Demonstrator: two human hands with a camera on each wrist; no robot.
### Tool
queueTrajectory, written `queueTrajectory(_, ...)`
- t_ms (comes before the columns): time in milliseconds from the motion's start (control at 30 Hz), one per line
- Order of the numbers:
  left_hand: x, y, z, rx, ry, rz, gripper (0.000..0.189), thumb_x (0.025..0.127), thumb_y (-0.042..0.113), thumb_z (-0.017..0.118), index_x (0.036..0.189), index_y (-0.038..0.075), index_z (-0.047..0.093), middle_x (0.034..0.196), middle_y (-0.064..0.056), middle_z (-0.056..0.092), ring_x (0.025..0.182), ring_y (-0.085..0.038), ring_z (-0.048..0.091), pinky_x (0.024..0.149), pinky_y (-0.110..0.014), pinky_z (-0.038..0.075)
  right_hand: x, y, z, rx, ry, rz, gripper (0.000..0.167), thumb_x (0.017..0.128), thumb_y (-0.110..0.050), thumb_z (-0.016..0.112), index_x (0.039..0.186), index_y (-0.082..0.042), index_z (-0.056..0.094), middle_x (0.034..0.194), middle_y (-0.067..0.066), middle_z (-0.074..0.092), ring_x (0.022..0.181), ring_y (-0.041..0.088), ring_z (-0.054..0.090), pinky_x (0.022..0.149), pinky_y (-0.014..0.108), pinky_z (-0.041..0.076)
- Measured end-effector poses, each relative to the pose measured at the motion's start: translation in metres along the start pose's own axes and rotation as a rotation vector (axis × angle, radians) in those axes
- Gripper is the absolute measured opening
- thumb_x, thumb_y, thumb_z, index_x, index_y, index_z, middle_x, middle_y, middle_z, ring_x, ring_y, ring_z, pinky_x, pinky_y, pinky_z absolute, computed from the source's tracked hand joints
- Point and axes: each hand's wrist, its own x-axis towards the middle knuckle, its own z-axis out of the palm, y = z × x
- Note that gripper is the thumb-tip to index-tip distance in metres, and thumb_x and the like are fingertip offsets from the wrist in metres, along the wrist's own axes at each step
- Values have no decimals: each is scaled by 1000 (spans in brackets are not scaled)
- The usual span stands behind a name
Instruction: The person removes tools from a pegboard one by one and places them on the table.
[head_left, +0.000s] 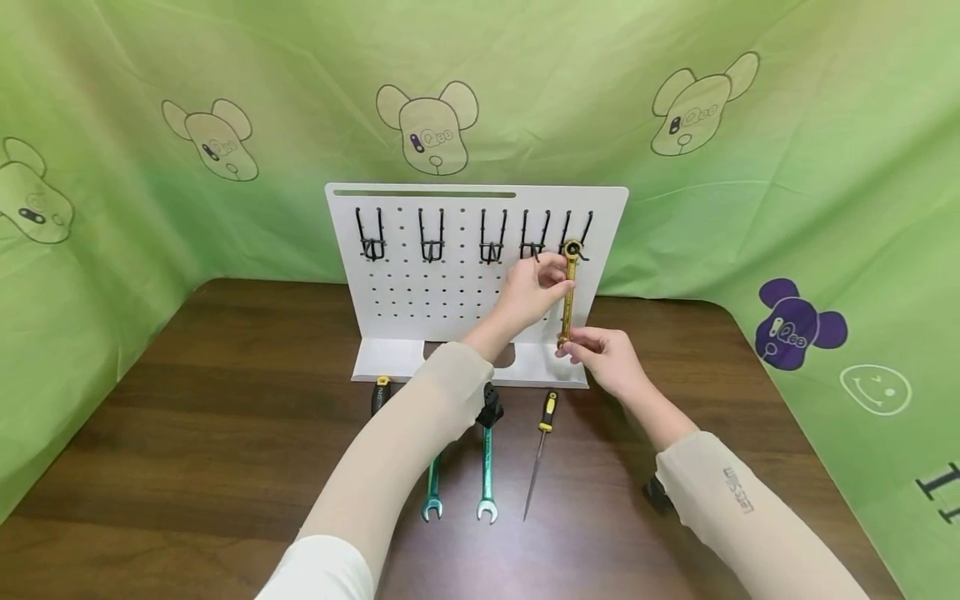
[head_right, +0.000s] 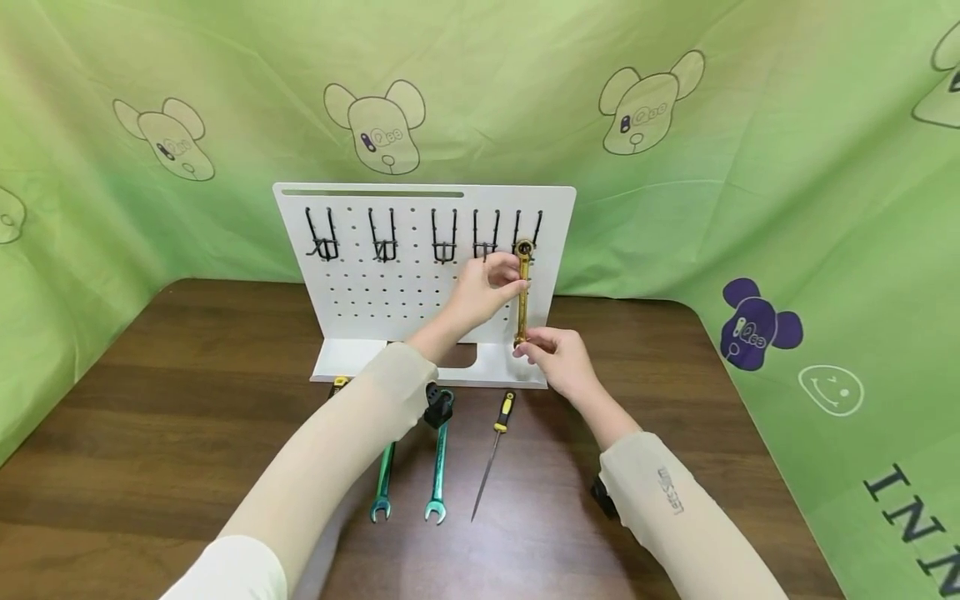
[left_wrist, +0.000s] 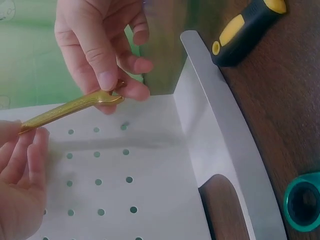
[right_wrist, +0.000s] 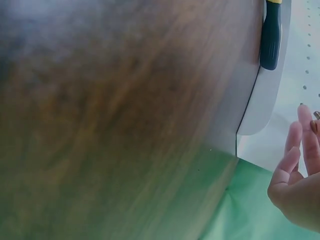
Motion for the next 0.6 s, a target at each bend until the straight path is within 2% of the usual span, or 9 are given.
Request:
queueTrajectory(267, 0, 0, 2, 5, 17, -6, 23, 91, 9, 71, 113, 4, 67, 96, -9, 74, 83, -15, 67, 74, -12, 48, -5, -5, 1, 0, 16, -7, 25, 93, 4, 61, 114, 17, 64, 90, 31, 72, 67, 2, 65, 68, 21, 56)
queueTrajectory(433, 0, 1, 2, 9, 9, -10, 26, 92, 9, 70, 117, 4, 65, 98, -11, 74, 87, -18, 68, 75, -13, 49, -6, -5, 2, -15, 35, -26, 22, 93, 5, 61, 111, 16, 67, 87, 30, 72, 67, 4, 64, 66, 21, 56)
queueTrajectory(600, 0, 1, 1, 23, -10, -9, 30, 92, 9, 70, 121, 4, 63, 101, -11, 74, 89, -19, 68, 76, -13, 49, -6, -5, 3, -17, 46, -10, 24, 93, 5, 62, 113, 16, 66, 87, 30, 72, 67, 2, 63, 65, 20, 55)
